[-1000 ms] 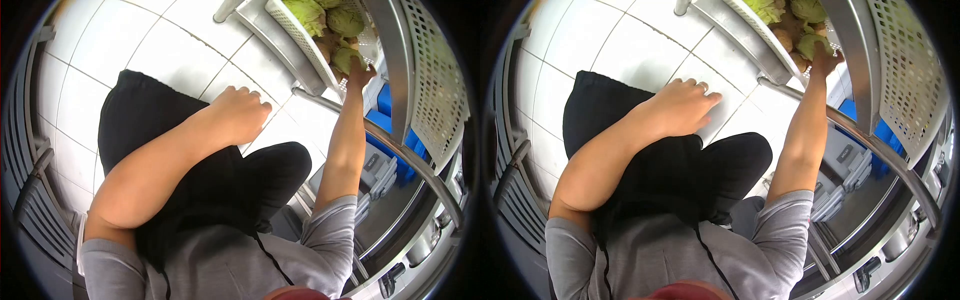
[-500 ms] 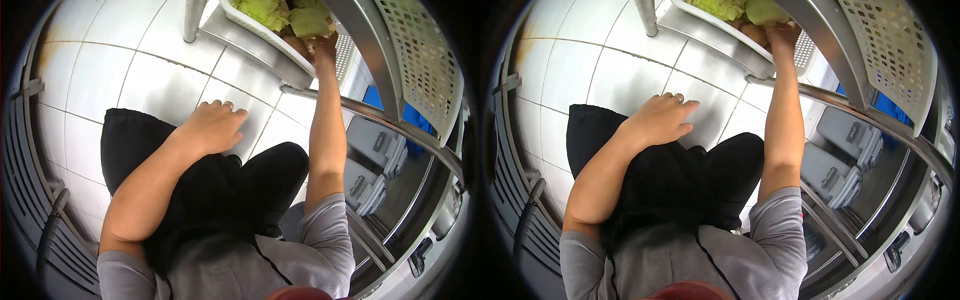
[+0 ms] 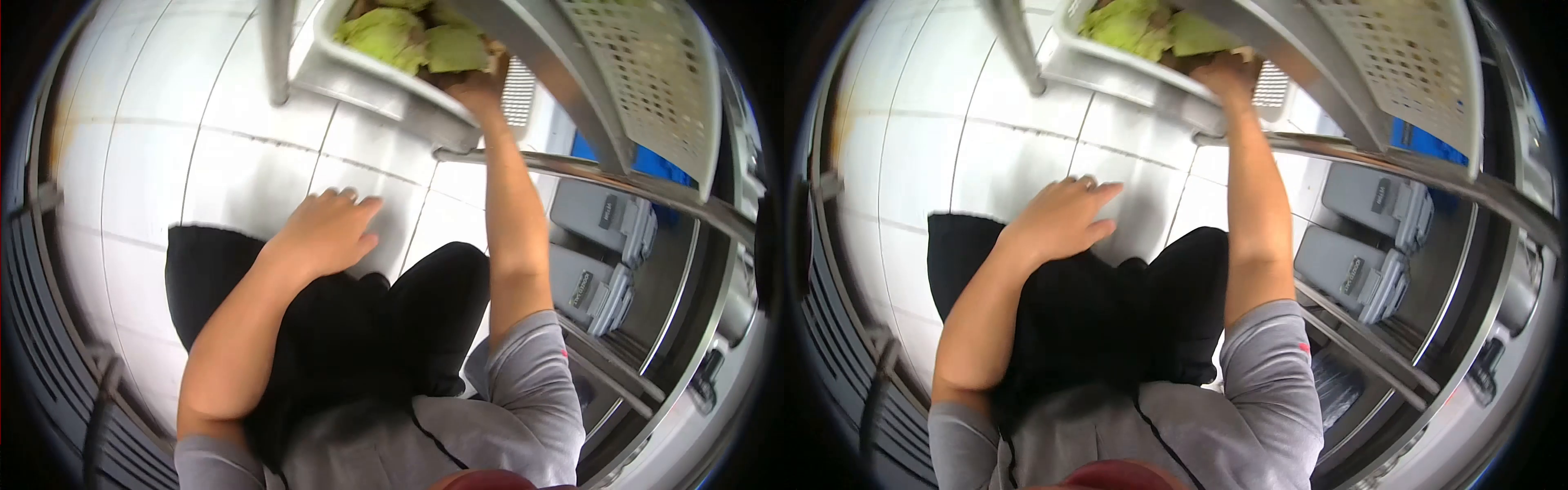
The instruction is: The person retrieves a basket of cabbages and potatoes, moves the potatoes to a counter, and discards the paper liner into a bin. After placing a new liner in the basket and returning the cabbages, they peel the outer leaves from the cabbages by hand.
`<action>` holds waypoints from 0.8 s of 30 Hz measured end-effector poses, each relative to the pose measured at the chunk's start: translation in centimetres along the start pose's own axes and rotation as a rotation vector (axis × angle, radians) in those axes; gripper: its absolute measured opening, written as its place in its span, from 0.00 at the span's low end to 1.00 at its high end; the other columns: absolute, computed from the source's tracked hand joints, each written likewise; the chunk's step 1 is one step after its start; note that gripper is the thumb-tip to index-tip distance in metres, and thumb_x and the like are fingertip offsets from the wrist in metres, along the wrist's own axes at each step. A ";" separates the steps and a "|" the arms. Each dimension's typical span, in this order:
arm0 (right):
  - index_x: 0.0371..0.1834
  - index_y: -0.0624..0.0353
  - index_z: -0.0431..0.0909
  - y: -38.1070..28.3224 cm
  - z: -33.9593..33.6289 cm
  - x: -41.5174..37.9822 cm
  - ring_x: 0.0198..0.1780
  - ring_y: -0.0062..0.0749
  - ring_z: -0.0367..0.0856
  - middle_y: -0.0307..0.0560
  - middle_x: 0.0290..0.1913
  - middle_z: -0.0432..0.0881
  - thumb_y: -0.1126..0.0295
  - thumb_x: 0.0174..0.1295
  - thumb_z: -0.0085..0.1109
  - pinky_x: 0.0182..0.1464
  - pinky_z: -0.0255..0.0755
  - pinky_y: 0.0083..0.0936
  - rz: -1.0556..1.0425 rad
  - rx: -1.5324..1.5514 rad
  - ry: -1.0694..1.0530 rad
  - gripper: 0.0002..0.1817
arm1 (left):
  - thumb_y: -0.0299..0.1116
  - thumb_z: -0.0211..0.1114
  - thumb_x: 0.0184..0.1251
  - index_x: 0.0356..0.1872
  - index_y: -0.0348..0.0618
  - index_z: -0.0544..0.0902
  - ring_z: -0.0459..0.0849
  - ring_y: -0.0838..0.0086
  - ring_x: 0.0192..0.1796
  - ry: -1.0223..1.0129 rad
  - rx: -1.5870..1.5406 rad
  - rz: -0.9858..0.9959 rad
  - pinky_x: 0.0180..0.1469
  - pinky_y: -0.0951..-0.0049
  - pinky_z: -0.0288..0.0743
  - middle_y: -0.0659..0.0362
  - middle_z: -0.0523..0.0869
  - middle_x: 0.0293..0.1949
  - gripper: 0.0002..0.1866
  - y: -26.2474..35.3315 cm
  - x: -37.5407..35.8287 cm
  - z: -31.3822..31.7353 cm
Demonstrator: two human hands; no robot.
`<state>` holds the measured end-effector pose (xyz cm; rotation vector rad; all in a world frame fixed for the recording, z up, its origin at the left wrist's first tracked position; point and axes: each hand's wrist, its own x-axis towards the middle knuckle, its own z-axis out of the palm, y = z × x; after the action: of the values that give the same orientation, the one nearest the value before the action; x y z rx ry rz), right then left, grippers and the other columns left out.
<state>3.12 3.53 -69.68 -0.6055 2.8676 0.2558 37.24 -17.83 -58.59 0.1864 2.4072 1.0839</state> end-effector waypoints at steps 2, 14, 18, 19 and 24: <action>0.59 0.56 0.83 0.8 1.3 -0.1 0.66 0.49 0.76 0.59 0.59 0.83 0.41 0.47 0.67 0.65 0.71 0.38 0.010 0.225 0.068 0.38 | 0.39 0.64 0.68 0.62 0.38 0.77 0.81 0.47 0.57 0.012 -0.009 0.024 0.61 0.53 0.75 0.41 0.84 0.53 0.25 -0.5 0.5 -0.5; 0.57 0.61 0.79 -6.3 -2.8 -14.3 0.60 0.59 0.71 0.61 0.53 0.78 0.56 0.69 0.54 0.67 0.58 0.55 0.077 0.315 0.571 0.22 | 0.27 0.67 0.62 0.53 0.36 0.85 0.84 0.58 0.40 0.543 -0.330 0.053 0.43 0.63 0.79 0.47 0.86 0.41 0.18 0.1 3.1 -3.1; 0.75 0.56 0.63 -6.6 -4.2 -17.1 0.74 0.62 0.57 0.61 0.70 0.65 0.50 0.67 0.58 0.77 0.44 0.61 -0.013 0.300 0.551 0.37 | 0.24 0.68 0.57 0.47 0.39 0.86 0.83 0.59 0.38 1.116 0.076 0.600 0.40 0.62 0.78 0.52 0.83 0.36 0.15 5.6 2.7 -8.3; 0.78 0.54 0.59 -6.5 -4.1 -16.8 0.77 0.60 0.52 0.60 0.72 0.61 0.48 0.64 0.61 0.78 0.40 0.61 0.003 0.293 0.459 0.42 | 0.22 0.69 0.54 0.47 0.41 0.84 0.82 0.57 0.40 1.195 0.162 0.674 0.43 0.62 0.77 0.53 0.81 0.37 0.17 7.4 2.8 -10.5; 0.77 0.54 0.61 -6.0 -5.4 -17.7 0.77 0.62 0.54 0.63 0.72 0.63 0.51 0.57 0.68 0.77 0.43 0.62 -0.052 0.317 0.393 0.45 | 0.31 0.69 0.56 0.55 0.42 0.81 0.78 0.55 0.54 1.216 0.444 0.622 0.57 0.57 0.69 0.52 0.80 0.50 0.22 9.8 4.7 -17.3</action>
<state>20.62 3.74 -61.19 -0.7314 3.1532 -0.3618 24.00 -21.20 -43.42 0.5885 3.8634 1.0197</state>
